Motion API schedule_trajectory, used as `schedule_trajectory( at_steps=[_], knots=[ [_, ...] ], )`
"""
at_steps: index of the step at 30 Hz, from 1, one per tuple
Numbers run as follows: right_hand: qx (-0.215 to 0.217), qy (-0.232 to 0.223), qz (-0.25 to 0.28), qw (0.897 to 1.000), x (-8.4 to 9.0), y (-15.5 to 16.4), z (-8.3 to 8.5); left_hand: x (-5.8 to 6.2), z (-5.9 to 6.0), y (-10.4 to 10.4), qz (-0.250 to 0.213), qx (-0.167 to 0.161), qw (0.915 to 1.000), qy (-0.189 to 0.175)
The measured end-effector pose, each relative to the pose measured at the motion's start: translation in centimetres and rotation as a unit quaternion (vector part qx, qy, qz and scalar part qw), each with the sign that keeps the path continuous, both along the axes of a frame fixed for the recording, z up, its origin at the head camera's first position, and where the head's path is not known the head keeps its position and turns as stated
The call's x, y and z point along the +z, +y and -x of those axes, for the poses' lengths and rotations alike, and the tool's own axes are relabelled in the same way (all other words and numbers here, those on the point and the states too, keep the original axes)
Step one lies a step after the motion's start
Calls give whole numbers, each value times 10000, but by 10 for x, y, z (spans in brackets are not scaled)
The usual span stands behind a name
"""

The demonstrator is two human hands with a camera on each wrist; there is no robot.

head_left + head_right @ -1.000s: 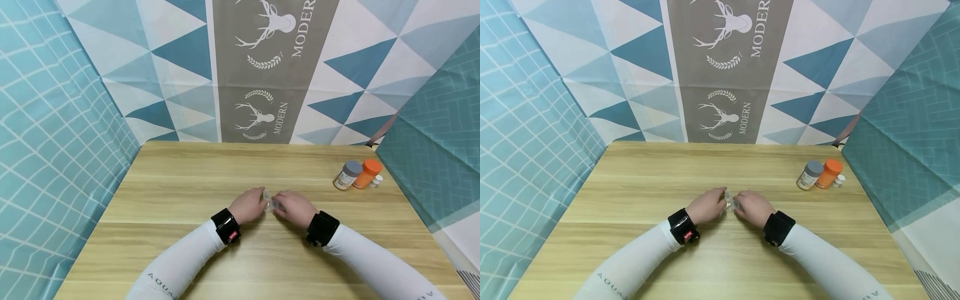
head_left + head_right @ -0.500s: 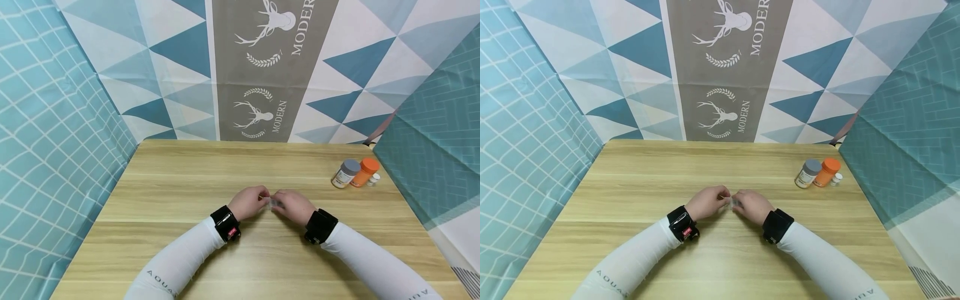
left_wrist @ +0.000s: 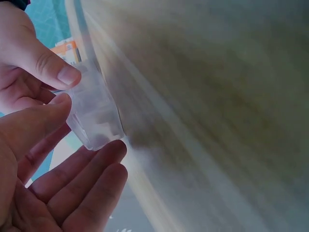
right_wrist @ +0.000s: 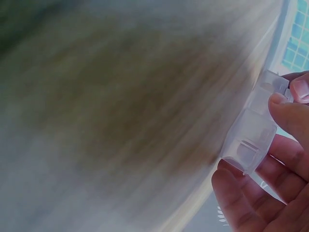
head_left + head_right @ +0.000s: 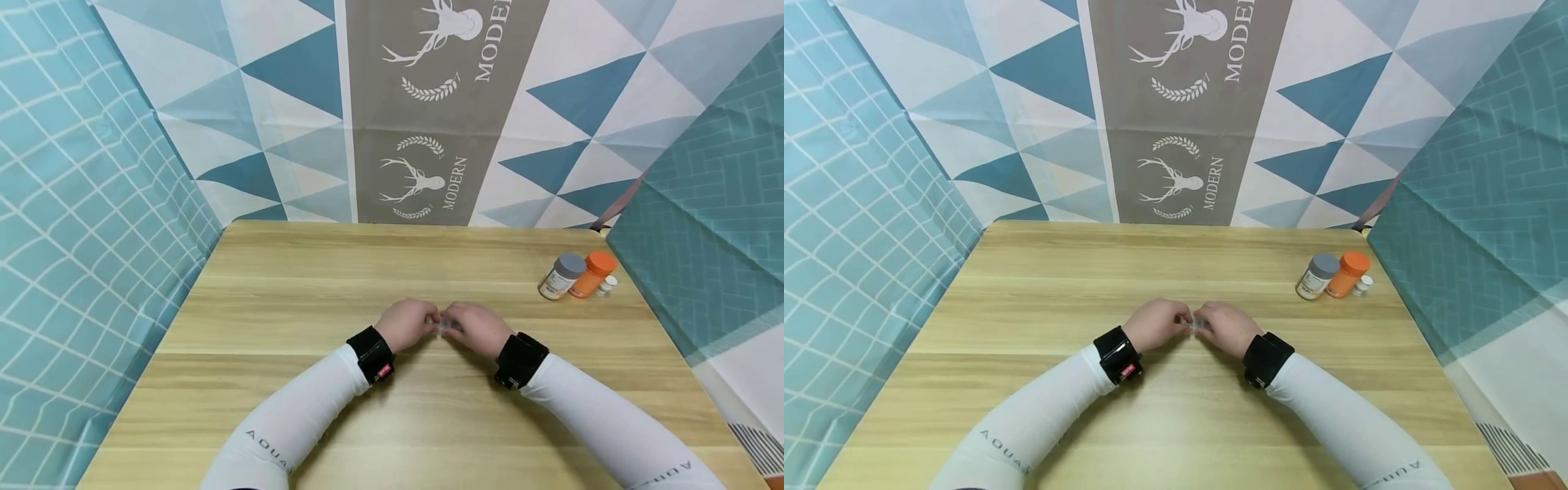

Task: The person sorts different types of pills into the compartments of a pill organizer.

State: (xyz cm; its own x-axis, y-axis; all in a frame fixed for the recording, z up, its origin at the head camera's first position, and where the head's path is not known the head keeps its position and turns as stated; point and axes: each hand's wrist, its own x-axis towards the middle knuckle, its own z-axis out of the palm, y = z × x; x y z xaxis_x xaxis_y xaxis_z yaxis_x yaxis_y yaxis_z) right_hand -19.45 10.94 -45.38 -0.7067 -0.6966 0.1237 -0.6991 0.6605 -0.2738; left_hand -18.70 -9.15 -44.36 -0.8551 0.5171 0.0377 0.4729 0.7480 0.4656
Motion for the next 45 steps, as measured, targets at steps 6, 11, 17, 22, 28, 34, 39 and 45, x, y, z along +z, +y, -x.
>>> schedule_trajectory(
  at_steps=[6, 11, 17, 22, 28, 34, 39, 45],
  knots=[
    [0, 16, 45, 10000, 4, 0, 2, 0, 4, 2, 52, -100, 9997, 233],
    [-23, 97, 18, 9999, 2, 0, 3, 0, 4, 2, 41, -166, 9990, 403],
    [-61, 18, -77, 10000, 0, -1, 1, 1, 1, 2, 156, -90, 9996, 223],
    [-50, -28, -109, 9999, 1, -2, 2, 2, 0, 1, 254, -2, 9994, 220],
    [-50, -97, -172, 9998, 1, -2, 3, 2, -1, 3, 265, 49, 9995, 155],
    [-55, -252, -76, 9996, 1, 0, 4, 4, -3, 5, 355, 59, 9992, 192],
    [16, -386, 22, 9993, 1, 2, 5, 1, -4, 6, 418, 99, 9988, 221],
    [4, -843, 89, 9964, 7, 4, 8, 0, -4, 6, 367, 89, 9987, 334]
  ],
)
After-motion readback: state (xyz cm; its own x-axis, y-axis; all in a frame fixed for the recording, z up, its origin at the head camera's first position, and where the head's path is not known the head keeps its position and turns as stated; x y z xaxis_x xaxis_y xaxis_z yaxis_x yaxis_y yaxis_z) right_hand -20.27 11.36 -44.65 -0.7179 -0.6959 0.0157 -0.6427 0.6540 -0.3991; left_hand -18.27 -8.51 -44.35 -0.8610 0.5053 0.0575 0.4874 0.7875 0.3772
